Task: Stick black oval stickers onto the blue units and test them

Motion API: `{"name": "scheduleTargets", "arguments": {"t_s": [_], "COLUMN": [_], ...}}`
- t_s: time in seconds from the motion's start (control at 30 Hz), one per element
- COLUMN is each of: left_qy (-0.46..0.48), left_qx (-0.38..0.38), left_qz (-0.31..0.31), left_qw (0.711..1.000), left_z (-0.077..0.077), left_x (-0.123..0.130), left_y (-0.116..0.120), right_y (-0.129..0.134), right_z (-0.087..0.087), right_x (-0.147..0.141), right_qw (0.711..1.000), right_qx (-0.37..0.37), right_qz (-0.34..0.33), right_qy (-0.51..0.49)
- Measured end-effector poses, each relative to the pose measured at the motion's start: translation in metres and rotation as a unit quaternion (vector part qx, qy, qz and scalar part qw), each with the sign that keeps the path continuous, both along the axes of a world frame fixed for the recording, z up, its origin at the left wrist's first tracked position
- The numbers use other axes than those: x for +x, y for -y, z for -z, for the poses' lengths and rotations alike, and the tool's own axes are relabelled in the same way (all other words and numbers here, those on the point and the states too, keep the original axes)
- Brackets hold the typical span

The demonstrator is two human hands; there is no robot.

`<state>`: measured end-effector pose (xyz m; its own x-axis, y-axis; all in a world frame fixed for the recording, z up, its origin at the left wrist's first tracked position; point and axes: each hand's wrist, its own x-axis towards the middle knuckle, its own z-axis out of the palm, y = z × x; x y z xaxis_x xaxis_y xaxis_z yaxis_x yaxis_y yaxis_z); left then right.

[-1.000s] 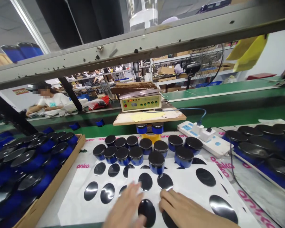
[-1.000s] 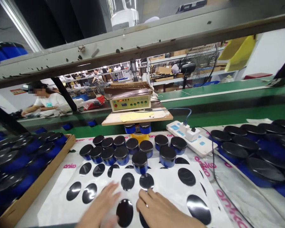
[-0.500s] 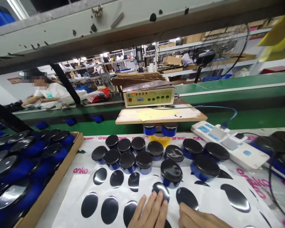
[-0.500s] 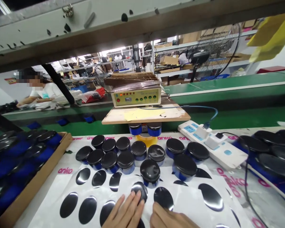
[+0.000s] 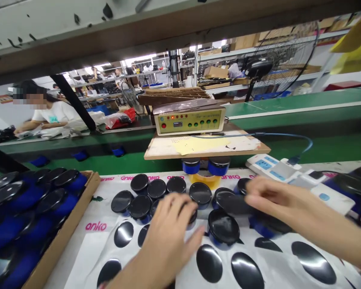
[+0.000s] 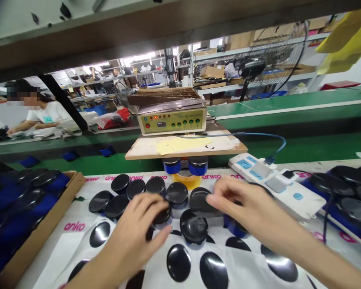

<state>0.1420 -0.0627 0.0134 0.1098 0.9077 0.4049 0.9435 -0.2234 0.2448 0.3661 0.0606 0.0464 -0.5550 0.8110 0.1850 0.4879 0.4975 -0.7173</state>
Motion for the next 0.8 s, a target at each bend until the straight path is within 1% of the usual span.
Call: {"name": "scheduleTargets", "arguments": {"t_s": [0.03, 0.07, 0.1, 0.13, 0.2, 0.27, 0.33, 0.47, 0.6, 0.8], "left_qy": [0.008, 0.016, 0.023, 0.031, 0.043, 0.058, 0.074, 0.088, 0.082, 0.074], "left_qx": [-0.023, -0.044, -0.059, -0.067, -0.072, -0.068, -0.062, -0.06, -0.075, -0.065], "left_qz": [-0.021, -0.027, -0.031, -0.031, -0.03, -0.038, -0.04, -0.036, -0.039, -0.043], "left_qw": [0.999, 0.999, 0.998, 0.997, 0.996, 0.995, 0.994, 0.994, 0.993, 0.994], "left_z": [-0.008, -0.012, -0.011, -0.008, 0.003, 0.012, 0.016, 0.013, 0.012, 0.019], "left_x": [-0.007, -0.013, -0.016, -0.017, -0.016, -0.014, -0.013, -0.013, -0.013, -0.016], "left_y": [-0.017, -0.032, -0.045, -0.055, -0.066, -0.068, -0.067, -0.066, -0.068, -0.068], "right_y": [-0.01, -0.017, -0.023, -0.027, -0.03, -0.027, -0.024, -0.021, -0.022, -0.019], "right_z": [-0.001, 0.001, 0.005, 0.01, 0.021, 0.03, 0.035, 0.035, 0.036, 0.037], "right_x": [-0.016, -0.031, -0.044, -0.056, -0.071, -0.077, -0.077, -0.075, -0.073, -0.069], "right_qw": [0.999, 0.999, 0.998, 0.999, 0.999, 1.0, 1.0, 0.999, 0.999, 0.998], "right_qx": [-0.014, -0.019, -0.023, -0.015, -0.012, -0.016, -0.022, -0.029, -0.041, -0.059], "right_qz": [-0.024, -0.032, -0.038, -0.03, -0.019, -0.013, -0.003, 0.001, -0.01, -0.002], "right_qy": [-0.024, -0.031, -0.034, -0.038, -0.03, -0.02, -0.007, 0.016, 0.004, 0.006]}}
